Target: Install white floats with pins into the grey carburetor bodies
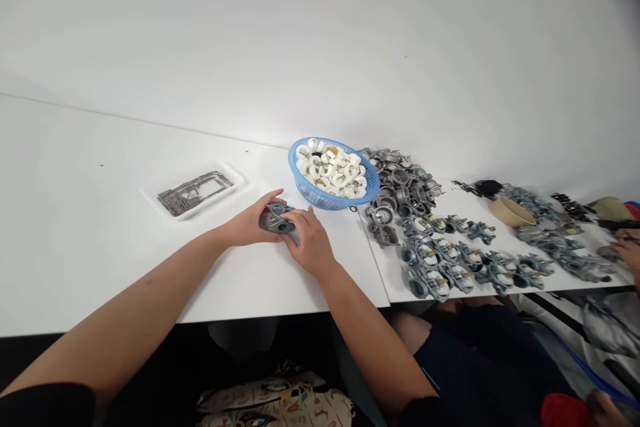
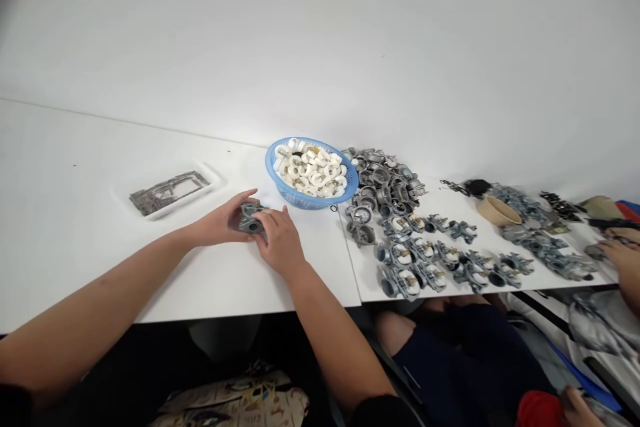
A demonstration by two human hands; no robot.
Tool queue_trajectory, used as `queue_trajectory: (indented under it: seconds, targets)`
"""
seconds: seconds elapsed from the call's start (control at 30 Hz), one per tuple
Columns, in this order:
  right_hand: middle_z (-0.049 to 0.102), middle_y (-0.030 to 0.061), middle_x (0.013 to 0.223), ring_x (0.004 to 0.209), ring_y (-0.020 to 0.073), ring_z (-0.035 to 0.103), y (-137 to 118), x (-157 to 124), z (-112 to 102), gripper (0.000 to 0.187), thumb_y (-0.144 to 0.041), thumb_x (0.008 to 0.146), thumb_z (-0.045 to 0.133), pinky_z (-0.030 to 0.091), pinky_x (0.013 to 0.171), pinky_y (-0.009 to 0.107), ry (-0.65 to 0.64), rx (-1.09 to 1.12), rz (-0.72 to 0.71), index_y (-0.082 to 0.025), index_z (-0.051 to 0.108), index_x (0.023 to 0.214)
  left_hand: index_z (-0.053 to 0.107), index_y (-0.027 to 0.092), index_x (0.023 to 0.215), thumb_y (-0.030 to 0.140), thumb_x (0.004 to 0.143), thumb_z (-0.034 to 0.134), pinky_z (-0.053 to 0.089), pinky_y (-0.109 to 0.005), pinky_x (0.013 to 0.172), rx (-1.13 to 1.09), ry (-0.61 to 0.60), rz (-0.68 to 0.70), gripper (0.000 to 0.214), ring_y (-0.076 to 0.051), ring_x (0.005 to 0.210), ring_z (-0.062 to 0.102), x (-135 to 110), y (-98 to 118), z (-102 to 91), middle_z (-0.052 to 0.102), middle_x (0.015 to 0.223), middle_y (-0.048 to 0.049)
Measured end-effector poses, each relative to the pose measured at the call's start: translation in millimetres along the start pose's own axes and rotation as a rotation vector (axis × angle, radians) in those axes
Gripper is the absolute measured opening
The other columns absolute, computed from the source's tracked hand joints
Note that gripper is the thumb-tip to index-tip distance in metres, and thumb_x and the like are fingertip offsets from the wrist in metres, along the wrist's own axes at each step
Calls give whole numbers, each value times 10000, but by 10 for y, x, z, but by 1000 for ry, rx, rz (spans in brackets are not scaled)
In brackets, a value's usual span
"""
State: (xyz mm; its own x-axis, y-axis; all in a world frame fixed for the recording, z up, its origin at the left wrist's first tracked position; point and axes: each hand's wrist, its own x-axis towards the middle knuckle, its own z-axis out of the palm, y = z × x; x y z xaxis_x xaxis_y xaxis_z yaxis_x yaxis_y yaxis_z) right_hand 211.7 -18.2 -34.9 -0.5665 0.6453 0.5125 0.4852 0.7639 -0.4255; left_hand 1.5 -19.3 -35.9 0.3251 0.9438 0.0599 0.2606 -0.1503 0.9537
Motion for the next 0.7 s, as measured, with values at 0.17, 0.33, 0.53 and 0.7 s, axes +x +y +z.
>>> queue_trajectory:
  seconds: [0.17,0.33,0.53,0.7]
  targets:
    - [636,81,1133,1141,267,580,17,3,-3,313,-74,790,561,329,1135,552,-6,-50,26,-209,564,1073,498,204,1348,427,682,836,436,-451,1074,2,67,-18,779,-290,1273,530,60,-59,-84,590,1316,-121]
    - [623,97,1155,1113,271,578,-22,-28,6,351,-170,832,611,475,994,447,55,16,15,-213,527,1170,565,176,1074,468,664,836,496,-390,878,-40,84,-31,572,-239,998,616,59,-42,-5,659,1042,-61]
    - [559,123,1271,1136,258,564,-69,-60,40,536,-280,832,655,494,1002,436,194,181,172,-200,430,1312,541,196,848,642,624,783,437,-418,853,352,275,15,554,-283,985,529,40,-10,35,601,921,-64]
    - [552,120,1329,1192,250,556,-43,-67,68,522,-282,856,628,476,1054,431,156,269,187,-201,445,1338,467,214,681,637,614,773,419,-401,833,484,362,83,527,-273,924,512,35,25,50,585,802,-52]
